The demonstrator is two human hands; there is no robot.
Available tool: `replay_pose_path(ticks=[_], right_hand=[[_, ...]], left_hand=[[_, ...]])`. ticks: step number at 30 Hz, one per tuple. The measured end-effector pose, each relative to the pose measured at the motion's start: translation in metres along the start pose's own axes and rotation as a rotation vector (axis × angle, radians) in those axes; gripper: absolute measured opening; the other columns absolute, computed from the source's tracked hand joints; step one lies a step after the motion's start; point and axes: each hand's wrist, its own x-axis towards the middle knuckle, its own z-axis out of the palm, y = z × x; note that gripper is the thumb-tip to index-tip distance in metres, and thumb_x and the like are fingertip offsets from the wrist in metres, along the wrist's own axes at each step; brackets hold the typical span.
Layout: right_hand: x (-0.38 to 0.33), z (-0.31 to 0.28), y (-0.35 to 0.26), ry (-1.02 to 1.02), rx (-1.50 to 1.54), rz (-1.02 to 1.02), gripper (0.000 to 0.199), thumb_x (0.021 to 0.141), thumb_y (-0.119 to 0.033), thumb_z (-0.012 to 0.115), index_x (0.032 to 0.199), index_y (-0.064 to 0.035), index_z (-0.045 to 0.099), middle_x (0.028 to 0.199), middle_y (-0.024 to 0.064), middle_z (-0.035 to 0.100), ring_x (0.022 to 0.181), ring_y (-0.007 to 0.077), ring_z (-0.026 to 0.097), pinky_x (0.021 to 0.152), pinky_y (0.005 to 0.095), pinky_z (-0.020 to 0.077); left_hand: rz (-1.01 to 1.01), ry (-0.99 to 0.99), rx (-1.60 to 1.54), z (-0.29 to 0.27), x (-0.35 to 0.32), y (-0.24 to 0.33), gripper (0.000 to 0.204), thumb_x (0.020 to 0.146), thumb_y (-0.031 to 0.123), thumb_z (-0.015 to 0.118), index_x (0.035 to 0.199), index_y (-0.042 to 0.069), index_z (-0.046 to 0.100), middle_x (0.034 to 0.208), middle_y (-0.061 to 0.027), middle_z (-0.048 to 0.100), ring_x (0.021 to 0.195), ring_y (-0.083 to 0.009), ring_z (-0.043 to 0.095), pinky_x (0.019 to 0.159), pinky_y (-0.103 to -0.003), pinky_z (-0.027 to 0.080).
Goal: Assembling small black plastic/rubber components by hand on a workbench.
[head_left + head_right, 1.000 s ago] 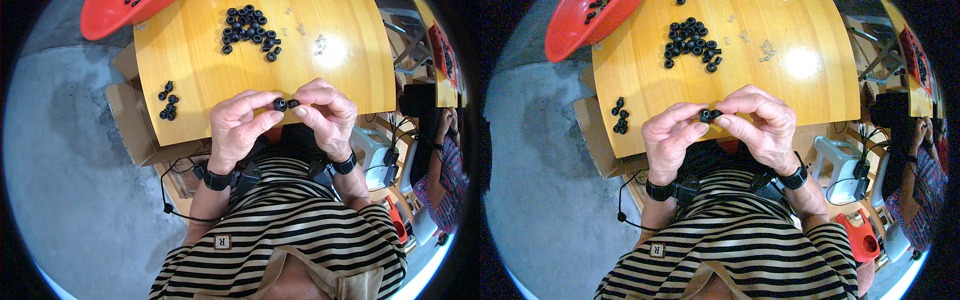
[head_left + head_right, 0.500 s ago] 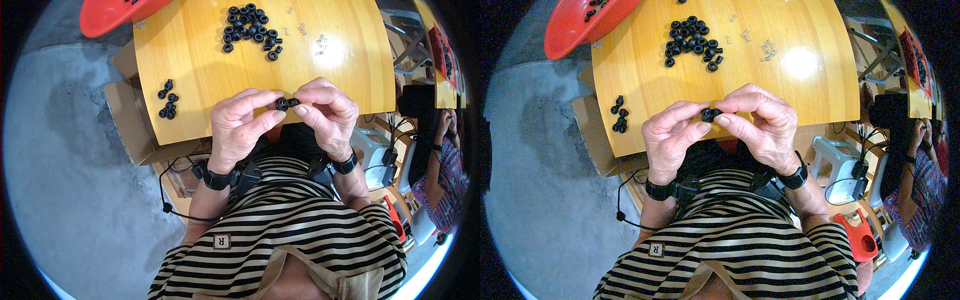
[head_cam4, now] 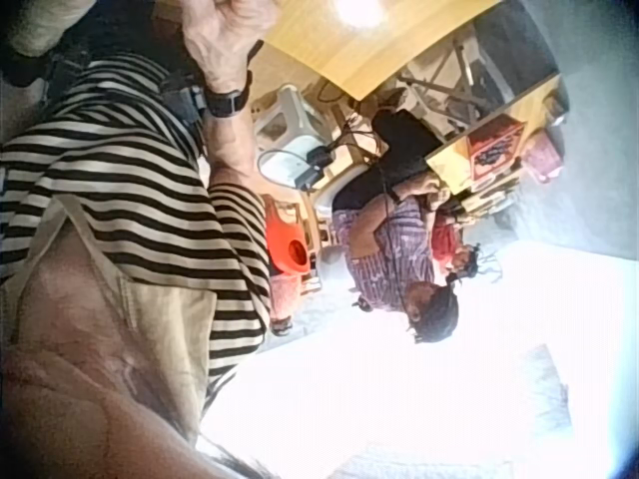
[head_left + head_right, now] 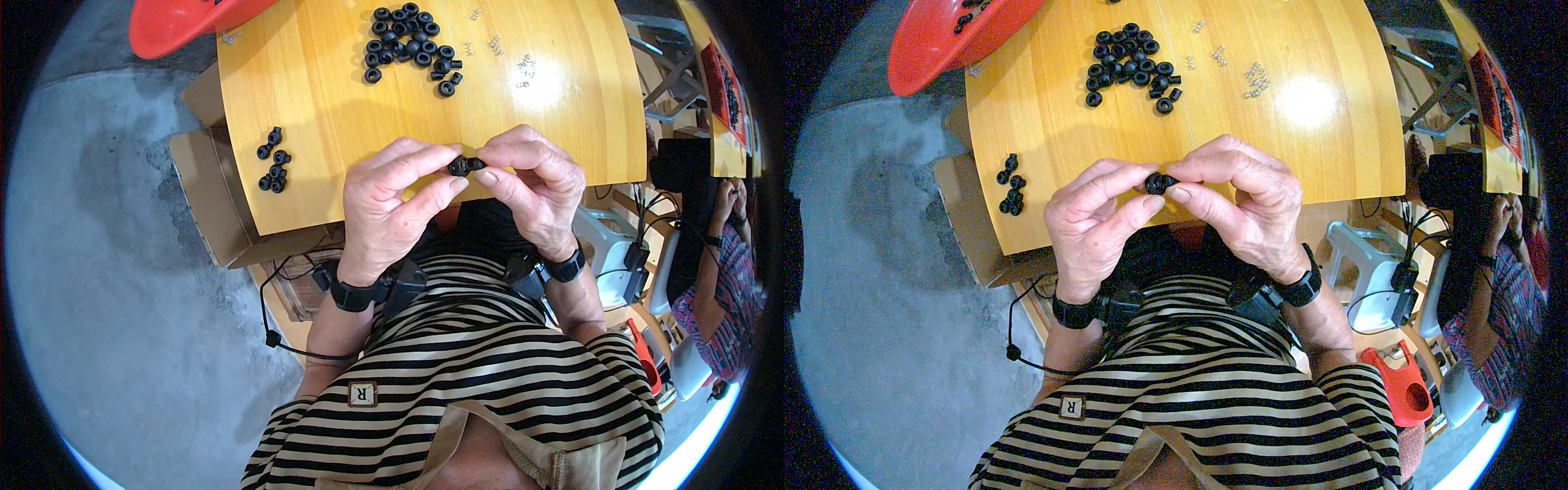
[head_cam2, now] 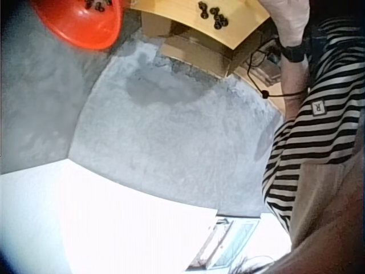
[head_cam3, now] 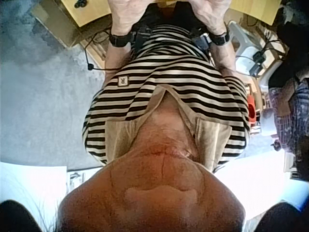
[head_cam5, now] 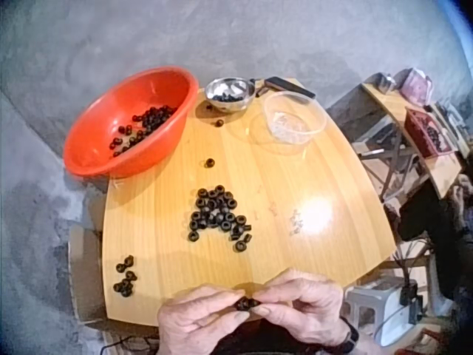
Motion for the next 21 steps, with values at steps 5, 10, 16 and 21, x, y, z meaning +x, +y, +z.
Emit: replay_pose_path(ticks=[5, 10, 16, 21], right_hand=[[0.0033, -0.0005, -0.0021, -0.026, -0.047, 0.024, 0.017, 0.075, -0.001, 0.076, 0.091, -0.0004, 0.071, 0.086, 0.0118, 0.070, 0.078, 0.0208, 0.066, 0.070, 0.0301, 0.0519], [0.0011, -0.0001, -0.0013, -0.013, -0.011, 0.068, 0.016, 0.076, -0.001, 0.076, 0.092, -0.0002, 0.071, 0.085, 0.0116, 0.069, 0.078, 0.0203, 0.066, 0.070, 0.0299, 0.0517], [-0.0011, 0.0013, 0.0008, -0.005, 0.136, 0.125, 0.017, 0.078, 0.001, 0.074, 0.094, 0.0005, 0.071, 0.087, 0.0116, 0.069, 0.080, 0.0189, 0.064, 0.073, 0.0292, 0.0504], [-0.0014, 0.0014, 0.0019, -0.016, 0.193, 0.118, 0.016, 0.078, 0.002, 0.073, 0.094, 0.0005, 0.070, 0.088, 0.0116, 0.069, 0.081, 0.0194, 0.064, 0.073, 0.0297, 0.0505]], left_hand=[[0.091, 0.020, 0.142, -0.0001, 0.0029, 0.0032, 0.031, 0.075, -0.006, 0.074, 0.105, -0.001, 0.069, 0.095, -0.0118, 0.067, 0.086, -0.0188, 0.064, 0.077, -0.027, 0.050], [0.097, 0.019, 0.172, -0.0001, 0.0038, 0.0056, 0.031, 0.075, -0.005, 0.075, 0.105, -0.001, 0.069, 0.094, -0.0119, 0.067, 0.085, -0.0190, 0.064, 0.076, -0.027, 0.050], [0.117, 0.049, 0.129, 0.0021, 0.0033, 0.0016, 0.032, 0.074, -0.006, 0.075, 0.105, 0.000, 0.069, 0.096, -0.0123, 0.067, 0.086, -0.0193, 0.064, 0.076, -0.027, 0.051], [0.131, 0.020, 0.155, -0.0006, 0.0021, 0.0033, 0.032, 0.074, -0.006, 0.075, 0.105, 0.000, 0.069, 0.096, -0.0124, 0.067, 0.087, -0.0194, 0.064, 0.076, -0.027, 0.051]])
